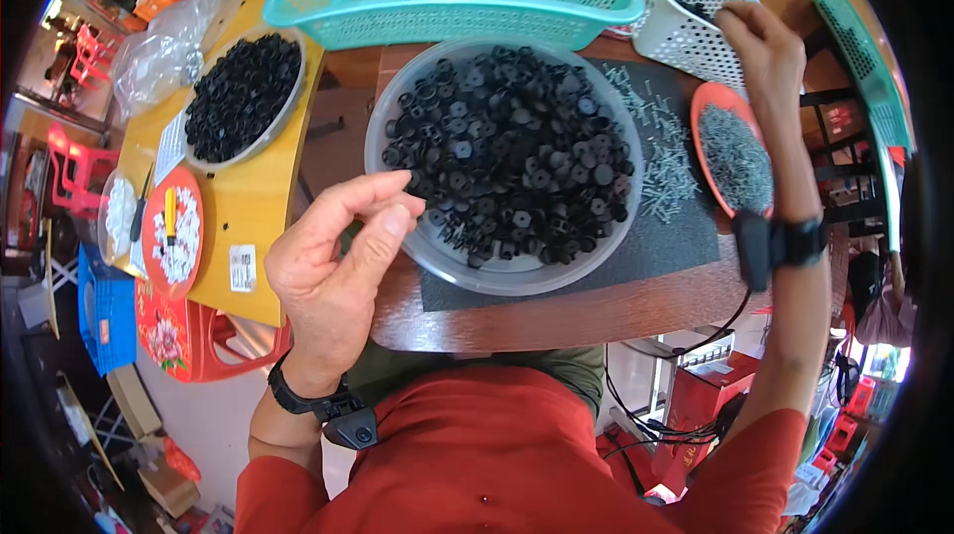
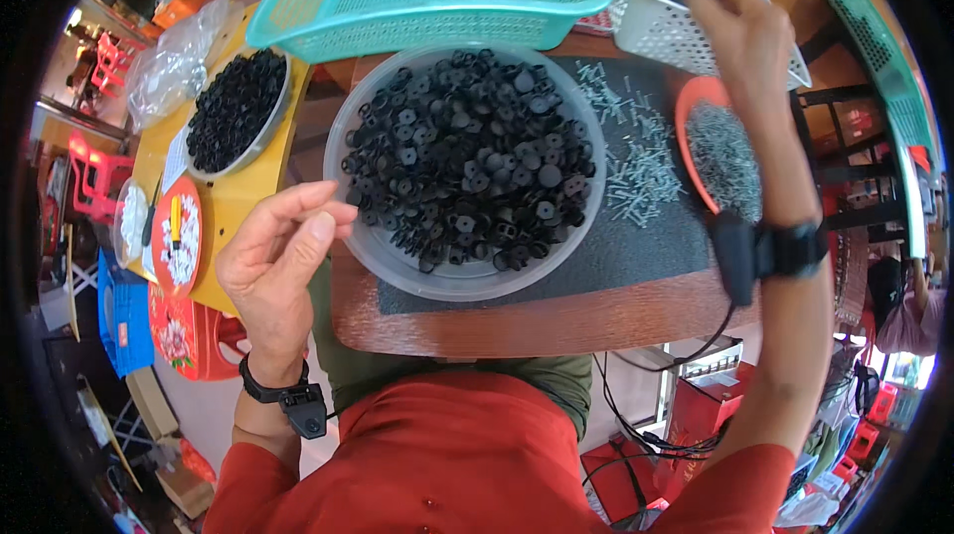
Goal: Assembling small black plastic components by inserting metal pins into them.
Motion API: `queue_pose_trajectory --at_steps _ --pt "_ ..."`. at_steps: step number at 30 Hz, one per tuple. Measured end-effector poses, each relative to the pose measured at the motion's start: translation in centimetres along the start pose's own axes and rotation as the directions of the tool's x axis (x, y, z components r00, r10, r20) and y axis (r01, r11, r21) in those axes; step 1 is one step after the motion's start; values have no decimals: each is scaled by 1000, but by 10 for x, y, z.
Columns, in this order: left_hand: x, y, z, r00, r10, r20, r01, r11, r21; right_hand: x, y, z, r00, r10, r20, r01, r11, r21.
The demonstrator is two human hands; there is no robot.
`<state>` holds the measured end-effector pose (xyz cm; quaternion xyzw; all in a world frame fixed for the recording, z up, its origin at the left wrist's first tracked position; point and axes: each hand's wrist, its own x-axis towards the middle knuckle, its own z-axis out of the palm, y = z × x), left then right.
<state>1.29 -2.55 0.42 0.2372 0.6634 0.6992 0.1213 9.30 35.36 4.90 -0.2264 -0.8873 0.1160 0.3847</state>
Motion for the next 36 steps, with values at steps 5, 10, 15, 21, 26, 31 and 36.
queue_pose_trajectory --at_steps 5,10,15,21,26,31,36 --pt "0 -4 -10 923 230 309 -356 814 459 53 79 16 991 -5 136 51 940 -338" --pt "10 -7 1 762 232 605 -600 606 523 49 80 25 968 -18 251 136 877 -461" --pt "21 -17 10 755 112 646 -619 448 645 7 46 11 994 -91 68 109 939 -325" --pt "22 -6 10 744 184 643 -642 464 610 -66 13 -20 988 91 128 -90 996 -14" --pt "19 -4 23 688 88 720 -657 498 567 -108 -18 -23 981 68 181 -86 992 92" --pt "14 -23 38 656 153 739 -733 364 575 -123 -43 -31 975 48 218 -88 981 175" --pt "14 -23 28 710 172 683 -676 440 592 -139 -60 -31 966 19 256 -74 975 208"
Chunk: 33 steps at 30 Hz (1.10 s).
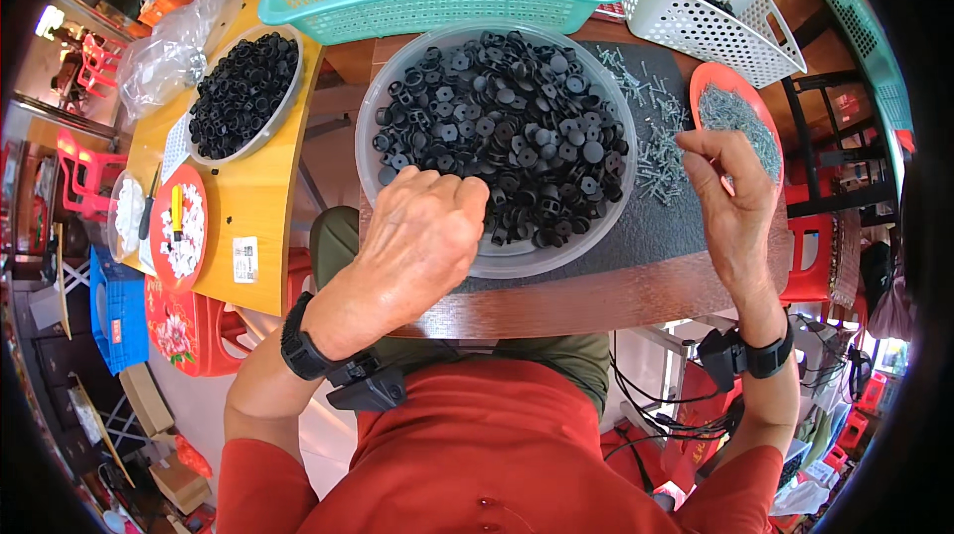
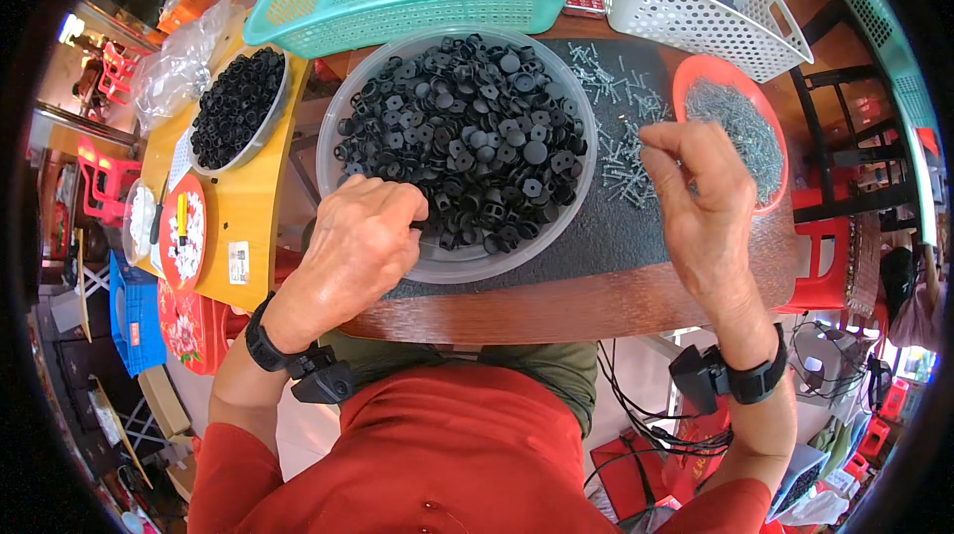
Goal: Assembling small black plastic components by inserting metal pins into them.
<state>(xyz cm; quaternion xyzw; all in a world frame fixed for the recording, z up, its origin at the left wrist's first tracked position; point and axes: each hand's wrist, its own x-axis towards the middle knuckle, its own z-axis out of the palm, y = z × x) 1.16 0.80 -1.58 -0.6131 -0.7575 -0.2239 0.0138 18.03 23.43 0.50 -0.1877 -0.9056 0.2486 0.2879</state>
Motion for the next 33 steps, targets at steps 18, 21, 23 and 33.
queue_pose_trajectory --at_steps 18,21,23,33 --pt "-7 -11 -30 834 -519 188 385 303 -871 -26 -85 69 993 -73 94 18 873 488" --pt "-6 -2 -25 798 -579 168 313 160 -936 -29 -99 87 989 123 87 -151 763 629" --pt "-9 7 -23 781 -615 110 223 109 -969 -27 -102 91 996 77 51 -93 800 592" --pt "-16 15 -11 819 -559 129 157 2 -988 -24 -101 87 1000 22 -22 -6 828 561"
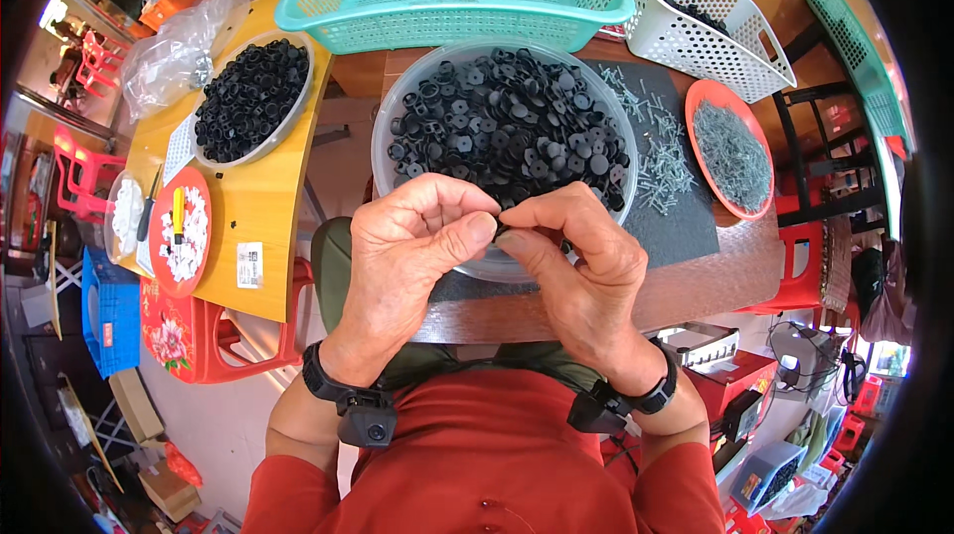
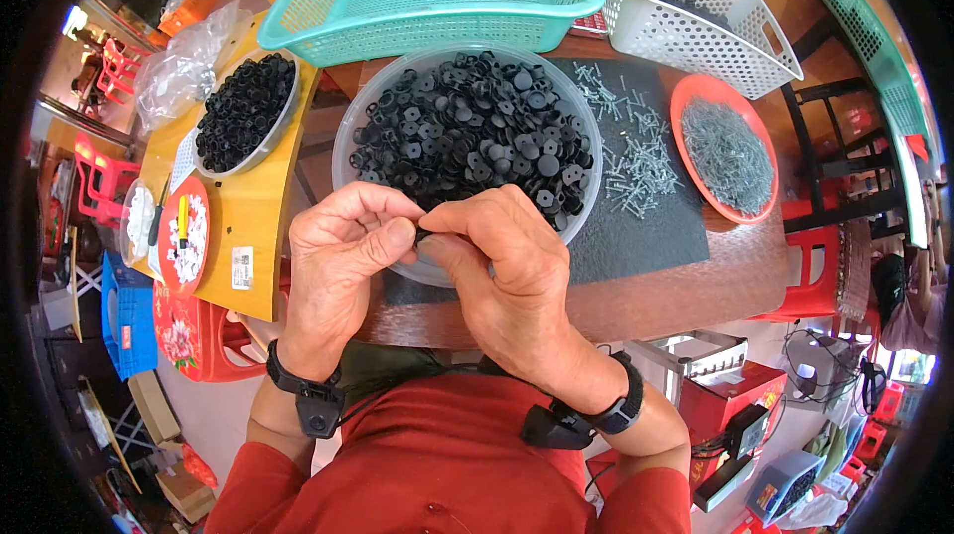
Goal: Assembling small black plastic components by inserting metal pins into them.
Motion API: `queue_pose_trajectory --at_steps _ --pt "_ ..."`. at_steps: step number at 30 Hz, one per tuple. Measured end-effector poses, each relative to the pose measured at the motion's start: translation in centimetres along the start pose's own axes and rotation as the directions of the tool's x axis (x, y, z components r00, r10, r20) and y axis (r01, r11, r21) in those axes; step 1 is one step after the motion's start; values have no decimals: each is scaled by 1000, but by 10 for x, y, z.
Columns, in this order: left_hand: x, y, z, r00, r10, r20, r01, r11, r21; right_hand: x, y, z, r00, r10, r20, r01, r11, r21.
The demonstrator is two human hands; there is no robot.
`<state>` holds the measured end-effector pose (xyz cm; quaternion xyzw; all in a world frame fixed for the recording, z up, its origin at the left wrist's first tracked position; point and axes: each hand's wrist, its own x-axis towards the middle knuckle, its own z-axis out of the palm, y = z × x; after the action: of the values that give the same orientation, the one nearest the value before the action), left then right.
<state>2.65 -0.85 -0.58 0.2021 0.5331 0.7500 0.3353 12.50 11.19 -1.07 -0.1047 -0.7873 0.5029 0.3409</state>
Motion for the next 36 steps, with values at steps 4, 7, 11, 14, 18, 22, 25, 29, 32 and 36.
queue_pose_trajectory --at_steps 4,7,11,14,18,22,25,29,32,36 --pt "0 0 -3 997 -39 62 38 999 28 1 -2 -6 999 4 33 -1 996 -90" --pt "1 3 -3 993 -59 100 52 996 68 1 -1 -11 996 78 38 -75 994 -77" --pt "-2 3 -1 989 -63 132 49 993 109 2 2 -16 994 103 34 -100 992 -81" --pt "-3 1 3 989 -75 128 72 997 23 1 4 -18 999 38 20 -36 994 -103" --pt "-3 -3 7 993 -68 93 73 996 -56 1 1 -21 1000 0 26 3 996 -89" --pt "-4 -4 5 989 -59 138 78 988 -132 -3 4 -46 996 -68 -51 54 968 -243" --pt "-7 1 4 993 -87 77 86 996 8 -12 14 -81 979 35 -199 -113 911 -396" --pt "-10 -5 3 1000 -13 25 10 995 95 -24 39 -120 969 57 -240 -180 829 -530" --pt "-9 -9 2 999 19 41 -24 994 111 -28 49 -121 989 23 -144 -111 762 -638" --pt "-8 -11 4 999 21 28 -25 992 123 -21 67 -116 992 -114 -61 14 566 -824"
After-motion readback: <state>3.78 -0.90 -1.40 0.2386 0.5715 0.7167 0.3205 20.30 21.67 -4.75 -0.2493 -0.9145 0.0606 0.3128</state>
